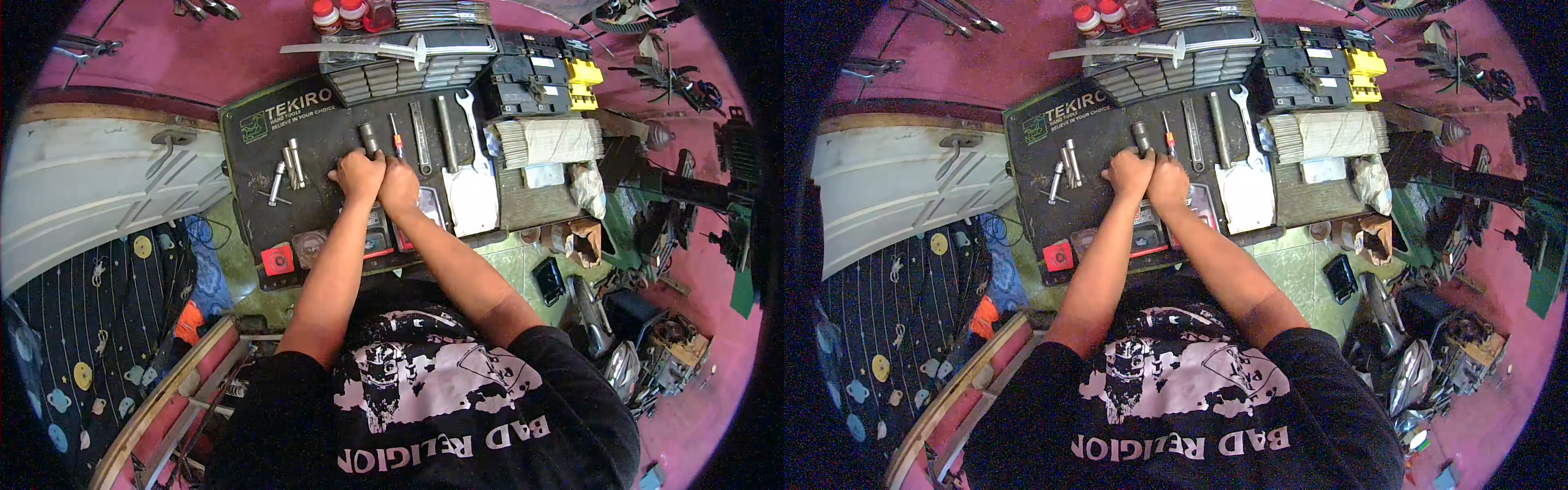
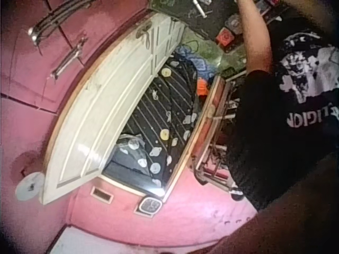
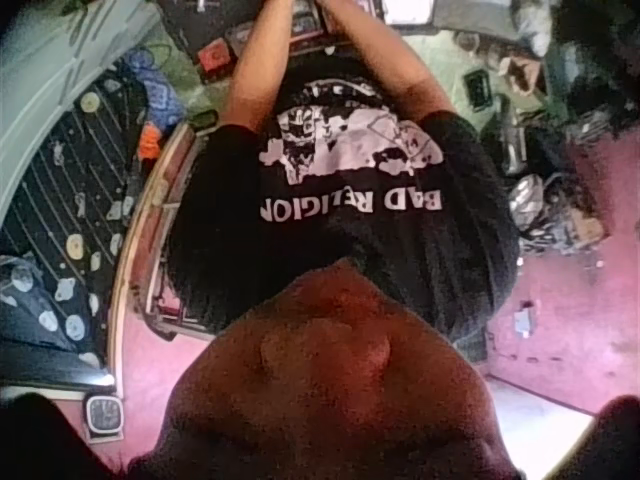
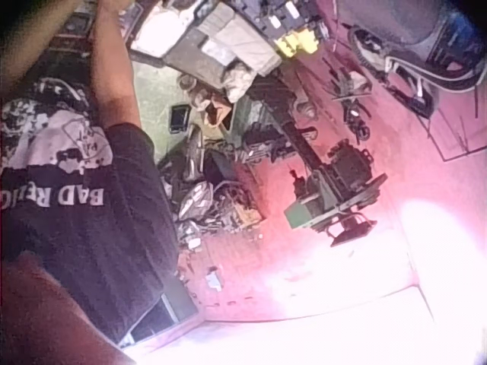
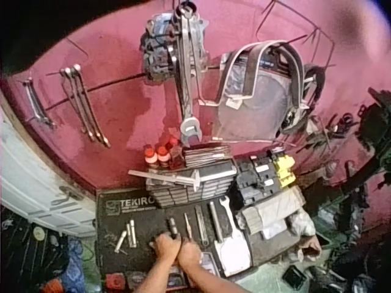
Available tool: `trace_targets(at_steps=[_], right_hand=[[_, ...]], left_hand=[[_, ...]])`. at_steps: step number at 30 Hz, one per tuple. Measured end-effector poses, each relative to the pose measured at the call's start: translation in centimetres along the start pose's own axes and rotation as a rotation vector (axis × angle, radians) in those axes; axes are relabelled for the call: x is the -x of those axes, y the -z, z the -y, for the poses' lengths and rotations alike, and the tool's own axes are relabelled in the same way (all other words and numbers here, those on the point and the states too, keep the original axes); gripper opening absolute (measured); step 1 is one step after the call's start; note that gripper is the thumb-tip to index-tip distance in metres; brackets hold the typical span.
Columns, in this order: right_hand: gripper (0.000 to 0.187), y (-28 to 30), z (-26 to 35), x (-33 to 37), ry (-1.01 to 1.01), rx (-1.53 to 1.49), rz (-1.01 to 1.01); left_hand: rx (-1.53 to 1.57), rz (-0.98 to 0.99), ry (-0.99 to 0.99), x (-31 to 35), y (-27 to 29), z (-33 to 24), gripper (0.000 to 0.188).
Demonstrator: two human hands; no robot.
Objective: The person organizes various tools on a workbench, including a screwdriver, caliper, wrench, and metal cylinders. They pick up and place down items repeatedly, arranging them in a specific order on the surface.
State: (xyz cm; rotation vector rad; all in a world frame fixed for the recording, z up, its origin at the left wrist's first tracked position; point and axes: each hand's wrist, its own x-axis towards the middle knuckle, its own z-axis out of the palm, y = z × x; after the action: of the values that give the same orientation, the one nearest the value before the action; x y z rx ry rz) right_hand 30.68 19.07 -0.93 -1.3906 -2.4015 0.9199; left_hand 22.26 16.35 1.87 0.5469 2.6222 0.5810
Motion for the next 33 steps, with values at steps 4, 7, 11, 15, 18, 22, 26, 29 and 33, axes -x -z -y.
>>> trace_targets(at_steps=[4, 7, 11, 15, 18, 22, 26, 29, 33], right_hand=[[0.021, 0.3, 0.6, 0.2, -0.032, -0.057, -0.013], [0.023, -0.1, 0.3, 0.3, -0.036, -0.07, -0.054], [0.027, 1.7, 0.4, 0.8, -0.054, -0.08, 0.03], [0.036, 5.4, -2.0, 1.7, 0.016, 0.008, -0.036], [0.037, 5.8, -4.9, 1.3, 0.107, 0.175, -0.151], [0.038, 4.7, -6.4, 0.0, 0.1, 0.386, -0.093], [0.04, 4.5, -7.3, -0.4, 0.15, 0.45, -0.054], [0.032, 4.6, -7.6, -0.6, 0.194, 0.434, -0.06], [0.026, 4.6, -7.7, -1.0, 0.201, 0.434, 0.008]], left_hand=[[-0.001, -0.013, -0.005, -0.3, -0.5, 0.7, 0.036], [0.023, 0.028, 0.01, -0.3, -0.3, 0.5, 0.037], [0.005, 0.019, -0.014, 0.0, -0.6, 0.9, 0.044], [-0.072, -0.154, -0.096, 1.4, 0.0, -0.1, 0.057], [-0.105, -0.227, -0.228, 2.5, -0.3, -1.4, 0.061], [-0.029, -0.228, -0.459, 4.1, -1.7, -3.0, 0.058], [-0.114, -0.127, -0.613, 3.2, -4.2, -3.6, 0.048], [-0.2, -0.04, -0.669, 2.1, -5.2, -3.9, 0.048], [-0.339, -0.029, -0.719, 1.6, -5.9, -3.5, 0.046]])
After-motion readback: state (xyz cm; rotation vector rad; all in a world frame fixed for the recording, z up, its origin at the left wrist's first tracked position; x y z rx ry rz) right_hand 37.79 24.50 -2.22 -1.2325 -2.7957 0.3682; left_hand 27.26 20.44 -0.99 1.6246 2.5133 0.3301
